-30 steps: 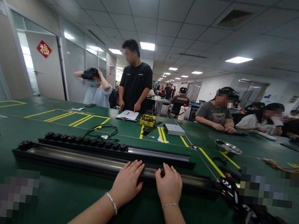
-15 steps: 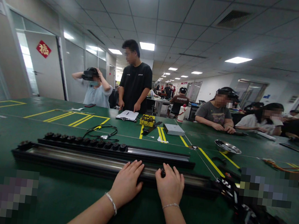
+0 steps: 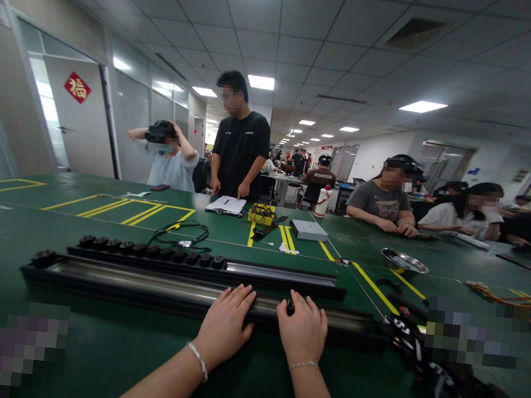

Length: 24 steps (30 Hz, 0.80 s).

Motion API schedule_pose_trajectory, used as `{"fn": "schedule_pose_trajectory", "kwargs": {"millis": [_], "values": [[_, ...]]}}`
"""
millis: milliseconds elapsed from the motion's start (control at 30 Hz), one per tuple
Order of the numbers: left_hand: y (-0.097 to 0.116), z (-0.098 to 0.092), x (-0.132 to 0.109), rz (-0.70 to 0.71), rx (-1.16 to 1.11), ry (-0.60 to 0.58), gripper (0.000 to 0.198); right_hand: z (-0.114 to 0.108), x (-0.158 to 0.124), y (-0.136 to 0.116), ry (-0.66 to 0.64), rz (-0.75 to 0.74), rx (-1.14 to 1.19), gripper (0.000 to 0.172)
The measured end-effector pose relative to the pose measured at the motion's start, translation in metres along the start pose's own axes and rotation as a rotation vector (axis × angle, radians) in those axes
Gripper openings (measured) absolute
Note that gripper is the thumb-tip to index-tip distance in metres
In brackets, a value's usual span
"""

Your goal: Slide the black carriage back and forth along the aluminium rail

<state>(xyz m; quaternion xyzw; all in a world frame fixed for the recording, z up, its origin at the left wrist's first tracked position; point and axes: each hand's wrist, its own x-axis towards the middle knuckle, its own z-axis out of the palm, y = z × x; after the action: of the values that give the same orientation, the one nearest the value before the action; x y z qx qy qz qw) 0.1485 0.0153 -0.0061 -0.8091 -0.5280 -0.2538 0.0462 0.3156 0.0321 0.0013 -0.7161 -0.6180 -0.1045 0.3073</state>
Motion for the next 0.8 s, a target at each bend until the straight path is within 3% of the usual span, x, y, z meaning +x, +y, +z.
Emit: {"fn": "schedule_pose_trajectory", "kwargs": {"millis": [800], "values": [[-0.0028, 0.0049, -0.0002, 0.005, 0.01, 0.021, 0.054, -0.0036, 0.0018, 0.0059, -0.034, -0.032, 0.001, 0.042]]}}
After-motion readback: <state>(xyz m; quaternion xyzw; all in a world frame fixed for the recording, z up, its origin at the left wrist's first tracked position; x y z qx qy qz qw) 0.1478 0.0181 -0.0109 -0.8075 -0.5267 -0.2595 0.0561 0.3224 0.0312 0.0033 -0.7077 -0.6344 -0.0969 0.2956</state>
